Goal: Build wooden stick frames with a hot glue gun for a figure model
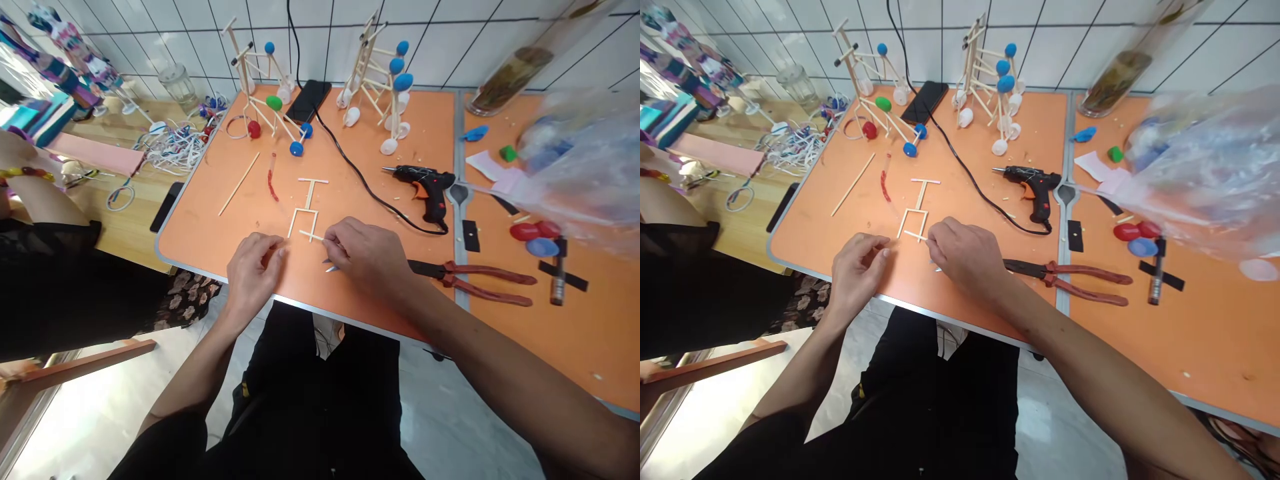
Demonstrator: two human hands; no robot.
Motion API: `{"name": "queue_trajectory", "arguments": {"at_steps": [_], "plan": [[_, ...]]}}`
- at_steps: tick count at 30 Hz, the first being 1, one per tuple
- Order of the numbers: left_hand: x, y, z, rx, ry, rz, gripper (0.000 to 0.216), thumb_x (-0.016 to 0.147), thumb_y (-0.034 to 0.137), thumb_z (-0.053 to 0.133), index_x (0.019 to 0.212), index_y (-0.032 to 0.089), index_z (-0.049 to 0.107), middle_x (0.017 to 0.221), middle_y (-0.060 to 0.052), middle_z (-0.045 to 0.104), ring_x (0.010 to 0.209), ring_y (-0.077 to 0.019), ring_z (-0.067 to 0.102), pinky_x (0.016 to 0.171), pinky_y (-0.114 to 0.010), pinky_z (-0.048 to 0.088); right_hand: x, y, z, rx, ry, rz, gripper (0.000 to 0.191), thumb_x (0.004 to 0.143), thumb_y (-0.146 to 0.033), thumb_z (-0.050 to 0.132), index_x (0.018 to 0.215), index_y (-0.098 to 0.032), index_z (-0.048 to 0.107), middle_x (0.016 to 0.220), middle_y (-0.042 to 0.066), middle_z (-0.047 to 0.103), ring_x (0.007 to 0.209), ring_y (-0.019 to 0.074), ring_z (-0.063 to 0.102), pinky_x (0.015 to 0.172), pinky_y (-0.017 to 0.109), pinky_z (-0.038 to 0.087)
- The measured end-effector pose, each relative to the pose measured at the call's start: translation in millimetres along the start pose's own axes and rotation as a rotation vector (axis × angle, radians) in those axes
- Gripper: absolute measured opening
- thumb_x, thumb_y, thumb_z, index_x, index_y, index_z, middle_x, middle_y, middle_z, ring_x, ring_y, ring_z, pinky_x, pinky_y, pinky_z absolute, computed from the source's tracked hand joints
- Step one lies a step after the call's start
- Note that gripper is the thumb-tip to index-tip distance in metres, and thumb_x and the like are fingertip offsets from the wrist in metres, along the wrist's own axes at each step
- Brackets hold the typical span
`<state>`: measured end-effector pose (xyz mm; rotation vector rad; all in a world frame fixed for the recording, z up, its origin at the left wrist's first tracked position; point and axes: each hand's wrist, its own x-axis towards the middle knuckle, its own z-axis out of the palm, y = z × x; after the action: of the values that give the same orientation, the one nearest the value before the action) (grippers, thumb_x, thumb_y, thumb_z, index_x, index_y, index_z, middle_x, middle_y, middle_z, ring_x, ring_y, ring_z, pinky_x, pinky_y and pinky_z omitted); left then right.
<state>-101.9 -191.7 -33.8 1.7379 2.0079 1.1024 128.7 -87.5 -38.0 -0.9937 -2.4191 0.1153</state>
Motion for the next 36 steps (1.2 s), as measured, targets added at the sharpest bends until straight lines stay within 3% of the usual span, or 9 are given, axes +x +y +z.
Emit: {"name": "queue_trajectory", "arguments": {"at_steps": [6,11,15,20,25,30,36], "plan": [[13.7,-8.5,0.6,0.139,-0.075,0.020,0.023,0.107,0.032,0.069,0.123,0.026,0.083,0.103,-0.005,0.079,0.100,-0.0241,0.072,0.084,-0.039,0.052,11.0,-1.8,10.4,-0.050,-0.070,-0.019,0.025,0.109,-0.025,0.057,0.095,-0.020,0.076,0.090,0.006,0.078,0.071,0.0182,0.057,0.067,0.034,0.031],[25.6,-16.9,0.2,0.110,-0.116,0.026,0.027,0.107,0.031,0.067,0.129,0.026,0.082,0.099,-0.003,0.077,0.091,-0.0214,0.070,0.078,-0.036,0.050,14.0,-2.5,9.8,-0.075,-0.118,-0.072,0.027,0.111,-0.022,0.053,0.096,-0.020,0.076,0.092,0.007,0.078,0.074,0.0195,0.059,0.071,0.035,0.034],[36.6,-16.4,0.6,0.052,-0.133,0.131,0.029,0.108,0.025,0.061,0.130,0.027,0.081,0.100,-0.004,0.076,0.090,-0.0197,0.069,0.077,-0.034,0.050,14.9,-5.7,6.4,-0.072,-0.102,-0.122,0.028,0.112,-0.022,0.052,0.100,-0.020,0.077,0.095,0.009,0.079,0.078,0.0205,0.061,0.074,0.036,0.038],[44.3,-12.2,3.0,0.091,-0.171,0.236,0.024,0.109,0.021,0.057,0.111,0.025,0.080,0.098,-0.004,0.075,0.092,-0.0207,0.069,0.075,-0.035,0.047,14.8,-7.3,1.0,-0.043,-0.076,-0.165,0.031,0.116,-0.024,0.050,0.102,-0.020,0.077,0.098,0.009,0.081,0.081,0.0208,0.064,0.075,0.036,0.041],[42.9,-16.4,0.2,0.079,-0.168,0.167,0.019,0.107,0.021,0.060,0.104,0.024,0.078,0.100,-0.004,0.077,0.091,-0.0207,0.070,0.075,-0.036,0.046,10.5,3.7,-7.8,-0.014,-0.106,-0.118,0.030,0.117,-0.028,0.051,0.103,-0.022,0.077,0.103,0.009,0.081,0.087,0.0219,0.066,0.078,0.037,0.042],[37.9,-20.3,-3.5,0.082,-0.133,0.098,0.019,0.109,0.025,0.062,0.108,0.025,0.081,0.104,-0.005,0.079,0.095,-0.0222,0.070,0.081,-0.038,0.050,6.8,9.3,-12.7,-0.040,-0.122,-0.061,0.029,0.115,-0.026,0.053,0.101,-0.023,0.077,0.101,0.008,0.080,0.085,0.0218,0.065,0.077,0.038,0.040],[29.9,-19.4,-0.2,0.129,-0.123,0.116,0.024,0.108,0.022,0.060,0.115,0.024,0.083,0.107,-0.007,0.078,0.102,-0.0249,0.070,0.086,-0.041,0.052,4.8,9.2,-13.6,-0.096,-0.132,-0.059,0.029,0.115,-0.027,0.053,0.101,-0.023,0.078,0.100,0.009,0.079,0.082,0.0216,0.063,0.073,0.038,0.036]]}}
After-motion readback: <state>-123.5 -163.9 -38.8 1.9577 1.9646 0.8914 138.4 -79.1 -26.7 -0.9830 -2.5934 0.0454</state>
